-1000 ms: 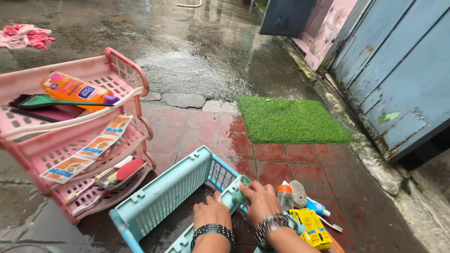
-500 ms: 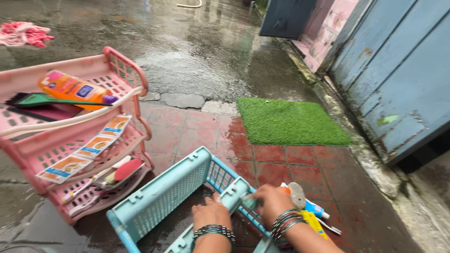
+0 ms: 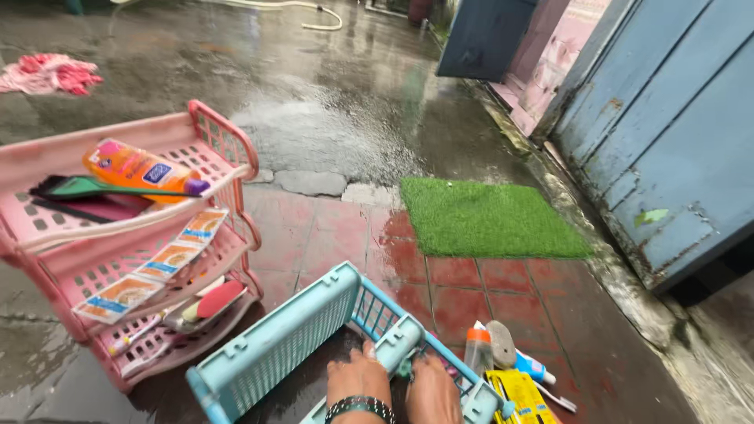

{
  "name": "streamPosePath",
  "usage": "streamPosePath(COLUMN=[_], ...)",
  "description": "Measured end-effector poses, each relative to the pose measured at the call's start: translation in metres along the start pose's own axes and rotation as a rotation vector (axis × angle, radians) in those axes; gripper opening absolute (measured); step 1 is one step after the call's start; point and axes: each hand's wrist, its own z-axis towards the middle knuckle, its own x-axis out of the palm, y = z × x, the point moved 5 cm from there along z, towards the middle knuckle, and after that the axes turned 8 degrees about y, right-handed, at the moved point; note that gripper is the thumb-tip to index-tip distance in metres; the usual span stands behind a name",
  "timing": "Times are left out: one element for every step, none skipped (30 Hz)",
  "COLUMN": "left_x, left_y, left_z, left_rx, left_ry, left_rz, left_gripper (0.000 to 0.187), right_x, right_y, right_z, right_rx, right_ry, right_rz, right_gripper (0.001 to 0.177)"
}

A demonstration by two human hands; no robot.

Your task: The person wipes and cleans the surfaces of a multi-tiered plastic storage rack and a smaller blue rack using a cloth.

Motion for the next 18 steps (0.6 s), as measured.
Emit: streamPosePath(left_x=[0.002,0.002,0.002,0.004,0.004,0.003,0.002,0.002,0.003,0.004,0.002,-0.002,-0.004,-0.005,-0.008,-0.013,-0.016,-0.019], left_y=[0.001,-0.002,-0.004,-0.004,-0.003,-0.001,0.000,0.000,-0.001,-0.002,-0.001,-0.001,-0.002,-0.002,-0.002,-0.001,0.005,0.011], left_z=[-0.001,0.000,0.000,-0.002,-0.003,-0.002,-0.001,0.000,0.000,-0.001,-0.002,-0.003,-0.005,-0.008,-0.011,-0.014,-0.018,-0.023], left_rx=[0.004,0.008,0.013,0.010,0.006,0.001,-0.007,-0.015,-0.017,-0.019,-0.020,-0.021,-0.002,0.016,0.033,0.061,0.079,0.097], left_ry=[-0.035,-0.070,-0.105,-0.093,-0.084,-0.074,-0.080,-0.085,-0.091,-0.113,-0.141,-0.169,-0.142,-0.115,-0.085,-0.092,-0.099,-0.106], left_rz=[0.028,0.057,0.085,0.080,0.071,0.061,0.054,0.048,0.047,0.028,0.013,-0.001,-0.002,-0.002,-0.005,-0.042,-0.084,-0.126], left_gripper=[0.049,0.051,0.053,0.053,0.053,0.053,0.051,0.050,0.049,0.048,0.047,0.046,0.045,0.045,0.044,0.044,0.043,0.043], right_x=[0.001,-0.001,-0.008,-0.016,-0.031,-0.043,-0.057,-0.067,-0.073,-0.064,-0.050,-0.035,-0.021,-0.011,-0.006,-0.016,-0.031,-0.049], right_y=[-0.003,-0.005,-0.005,-0.009,-0.013,-0.013,0.000,0.010,0.016,0.014,0.013,0.010,0.001,-0.008,-0.015,-0.018,-0.017,-0.013], right_z=[0.003,0.004,0.002,0.001,0.004,0.005,0.004,0.001,-0.005,-0.005,-0.003,-0.001,0.003,0.007,0.008,0.009,0.010,0.008], right_rx=[0.028,0.056,0.084,0.160,0.233,0.305,0.117,-0.072,-0.255,-0.242,-0.229,-0.214,-0.139,-0.063,0.013,0.052,0.081,0.109], right_ry=[-0.045,-0.089,-0.133,-0.081,-0.028,0.024,-0.104,-0.233,-0.365,-0.292,-0.226,-0.160,-0.044,0.072,0.191,0.128,0.070,0.013], right_rz=[0.033,0.066,0.098,0.090,0.078,0.065,0.109,0.154,0.202,0.125,0.053,-0.018,-0.093,-0.168,-0.244,-0.169,-0.096,-0.021], right_gripper=[0.031,0.032,0.032,0.032,0.032,0.032,0.035,0.039,0.042,0.046,0.050,0.055,0.046,0.039,0.033,0.033,0.035,0.037])
